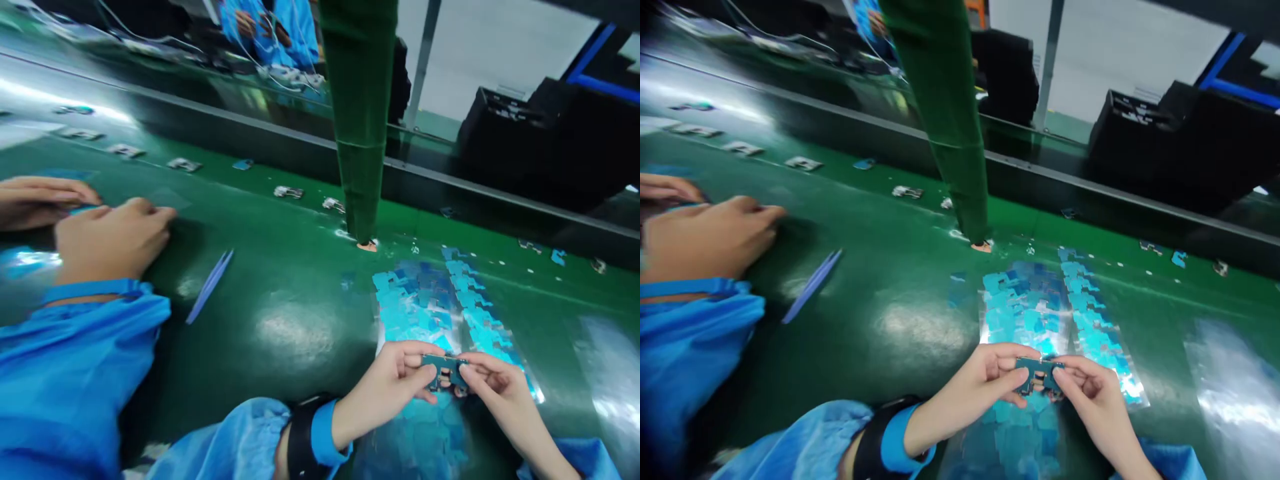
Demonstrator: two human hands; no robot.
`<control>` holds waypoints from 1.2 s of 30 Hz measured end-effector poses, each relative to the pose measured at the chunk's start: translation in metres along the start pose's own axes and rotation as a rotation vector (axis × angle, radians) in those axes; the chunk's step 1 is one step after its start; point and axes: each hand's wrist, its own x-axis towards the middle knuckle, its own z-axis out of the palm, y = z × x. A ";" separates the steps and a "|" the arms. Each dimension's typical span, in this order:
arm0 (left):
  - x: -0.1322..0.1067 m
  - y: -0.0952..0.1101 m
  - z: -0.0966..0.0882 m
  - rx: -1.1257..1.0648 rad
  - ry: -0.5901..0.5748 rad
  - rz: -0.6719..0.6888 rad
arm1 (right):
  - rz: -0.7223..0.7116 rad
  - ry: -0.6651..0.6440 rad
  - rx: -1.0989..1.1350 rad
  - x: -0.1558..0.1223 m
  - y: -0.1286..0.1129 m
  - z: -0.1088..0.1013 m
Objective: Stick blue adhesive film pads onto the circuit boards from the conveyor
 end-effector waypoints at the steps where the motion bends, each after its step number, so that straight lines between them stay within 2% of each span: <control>1: 0.000 0.001 0.000 -0.022 0.008 -0.001 | 0.018 0.002 0.020 0.000 0.000 -0.002; 4: 0.000 0.005 0.000 -0.088 0.041 -0.003 | 0.058 0.036 0.028 0.002 -0.008 -0.008; 7: 0.001 0.010 -0.005 -0.103 0.103 0.039 | 0.006 0.046 -0.114 0.019 -0.028 -0.018; 10: 0.003 0.015 -0.012 -0.084 0.171 0.116 | -0.084 0.122 -0.245 0.064 -0.055 -0.034; 15: 0.006 0.021 -0.019 -0.048 0.168 0.187 | -0.174 0.319 -0.441 0.157 -0.097 -0.066; 18: 0.008 0.026 -0.022 -0.044 0.205 0.219 | -0.235 0.420 -0.584 0.182 -0.107 -0.080; 20: 0.009 0.029 -0.025 -0.056 0.234 0.238 | -0.275 0.441 -0.675 0.178 -0.104 -0.084; 23: 0.009 0.034 -0.028 -0.071 0.255 0.255 | -0.348 0.351 -0.788 0.143 -0.089 -0.072; 27: 0.010 0.034 -0.030 -0.046 0.263 0.267 | -0.443 0.017 -0.859 0.070 -0.053 -0.033; 29: 0.012 0.032 -0.031 -0.021 0.264 0.266 | -0.485 -0.199 -0.949 0.042 -0.029 -0.016; 30: 0.013 0.030 -0.032 -0.006 0.258 0.259 | -0.513 -0.237 -1.004 0.034 -0.017 -0.010; 33: 0.017 0.023 -0.033 0.063 0.211 0.220 | -0.639 -0.166 -1.059 0.027 0.011 0.000; 36: 0.021 0.018 -0.033 0.170 0.168 0.198 | -0.724 -0.075 -0.987 0.033 0.021 0.000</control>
